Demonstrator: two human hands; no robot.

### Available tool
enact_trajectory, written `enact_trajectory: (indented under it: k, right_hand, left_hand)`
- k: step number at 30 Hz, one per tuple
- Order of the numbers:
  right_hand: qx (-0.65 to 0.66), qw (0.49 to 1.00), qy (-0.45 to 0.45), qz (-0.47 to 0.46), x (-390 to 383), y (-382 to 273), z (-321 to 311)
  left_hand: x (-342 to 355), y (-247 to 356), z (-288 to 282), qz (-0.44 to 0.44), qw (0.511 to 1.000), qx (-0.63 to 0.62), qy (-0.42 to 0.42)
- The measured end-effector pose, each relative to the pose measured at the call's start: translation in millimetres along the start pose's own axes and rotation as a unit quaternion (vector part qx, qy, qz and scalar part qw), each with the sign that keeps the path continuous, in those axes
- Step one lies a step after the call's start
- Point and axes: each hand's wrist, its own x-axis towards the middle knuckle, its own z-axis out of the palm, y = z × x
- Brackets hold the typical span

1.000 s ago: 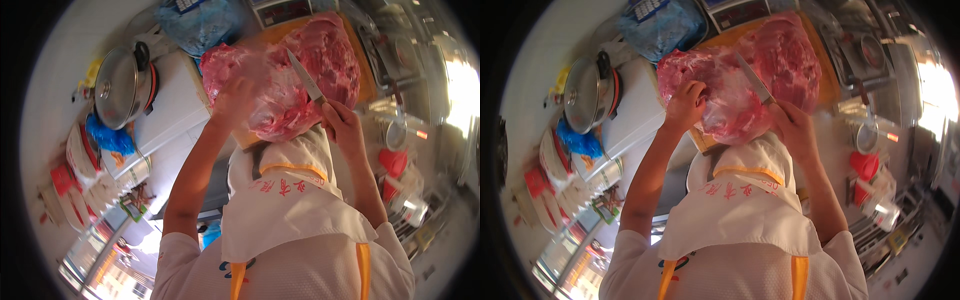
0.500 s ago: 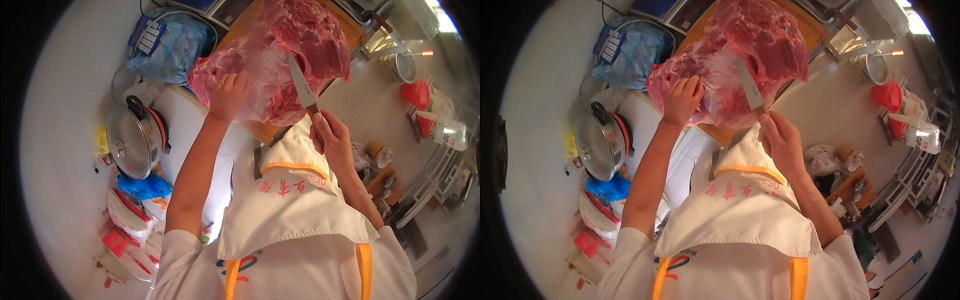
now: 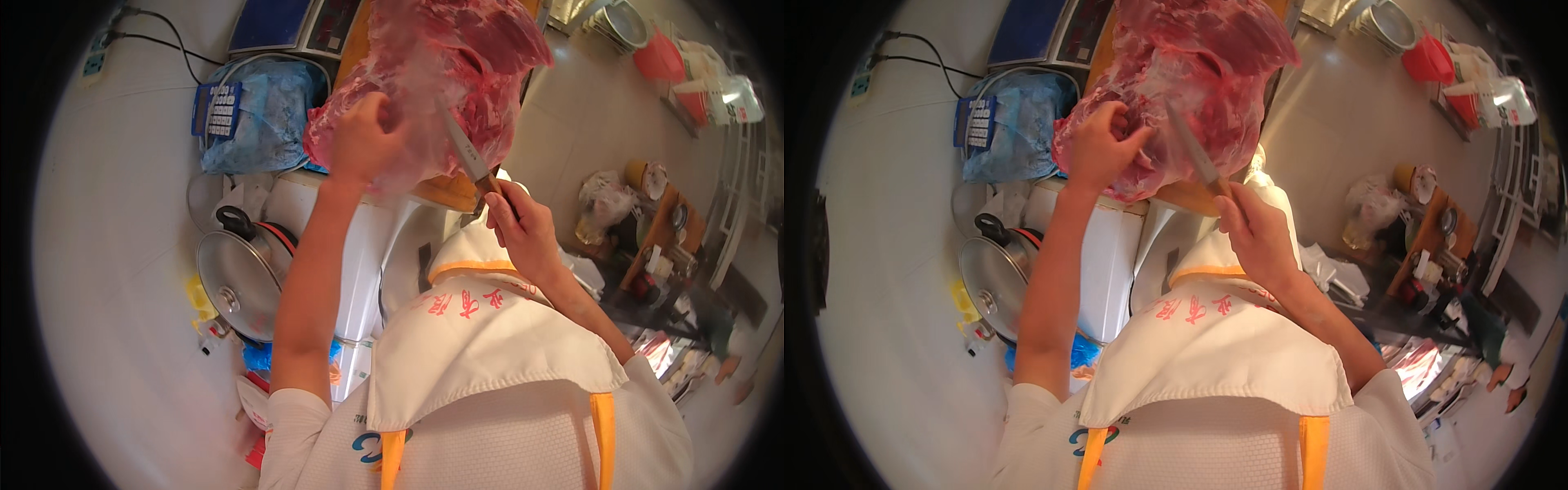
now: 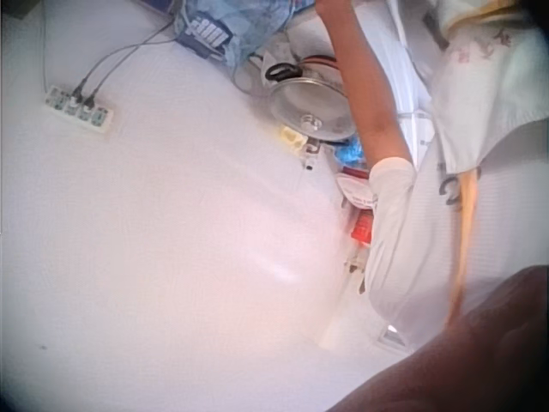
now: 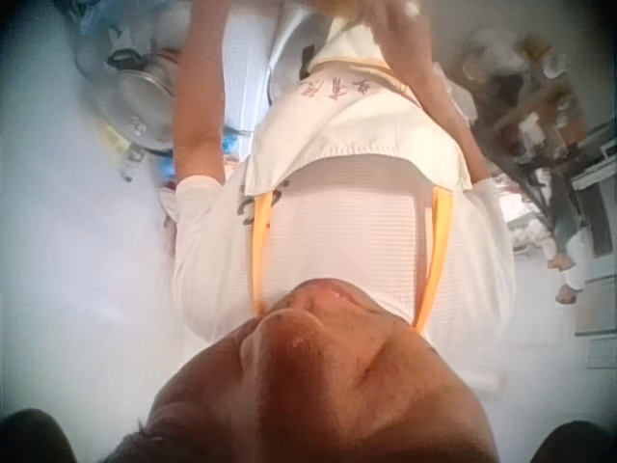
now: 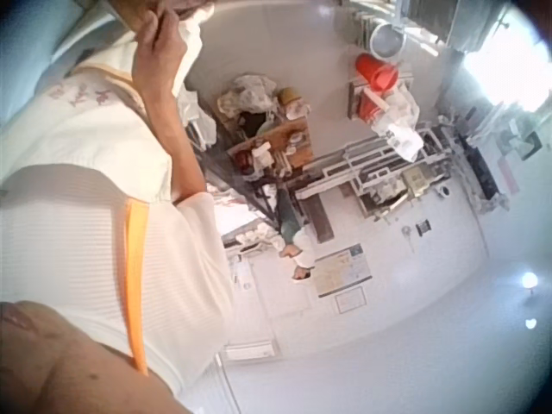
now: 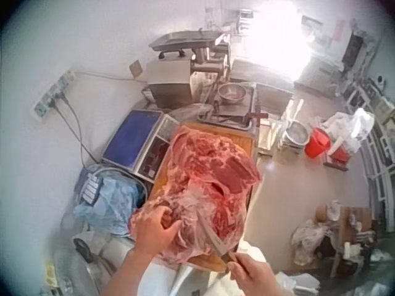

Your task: The person trims and cuts a large piece of raw pork on a wooden cutting board using a knife, occasionally picking up small pieces and placing them into a meat grinder.

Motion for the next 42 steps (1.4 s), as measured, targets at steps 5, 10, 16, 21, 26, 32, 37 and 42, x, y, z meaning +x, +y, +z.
enact_trajectory:
  k: [5,10,16,21,26,32,37,42]
  right_hand:
    - [-0.059,0.997,0.046,-0.006,-19.8,10.2,20.6]
    - [-0.096,0.994,0.039,-0.038,-5.3,8.6,45.5]
    - [-0.101,0.988,0.04,-0.114,6.2,19.1,67.6]
    - [-0.192,0.975,0.022,-0.107,6.0,21.9,64.0]
    - [-0.2,0.971,0.005,-0.13,-8.1,15.8,50.2]
    - [-0.236,0.961,0.003,-0.142,10.0,24.4,50.1]
    - [-0.232,0.964,0.0,-0.129,-7.2,20.0,40.4]
    - [-0.29,0.951,-0.034,-0.101,7.2,15.8,46.4]
  left_hand:
    - [1.1,-9.4,21.3,-0.004,0.996,0.077,0.045]
    - [1.5,-27.1,13.6,-0.032,0.999,-0.01,0.005]
    - [10.1,-17.1,0.7,-0.099,0.993,-0.052,-0.029]
    - [18.2,-25.5,-2.9,-0.131,0.984,-0.1,-0.067]
    - [19.9,-29.8,-1.8,-0.149,0.983,-0.088,-0.068]
    - [21.2,-26.2,-3.5,-0.151,0.984,-0.068,-0.063]
    - [23.3,-31.6,-1.4,-0.137,0.988,-0.059,-0.047]
    - [26.6,-29.3,-3.2,-0.137,0.988,-0.012,-0.068]
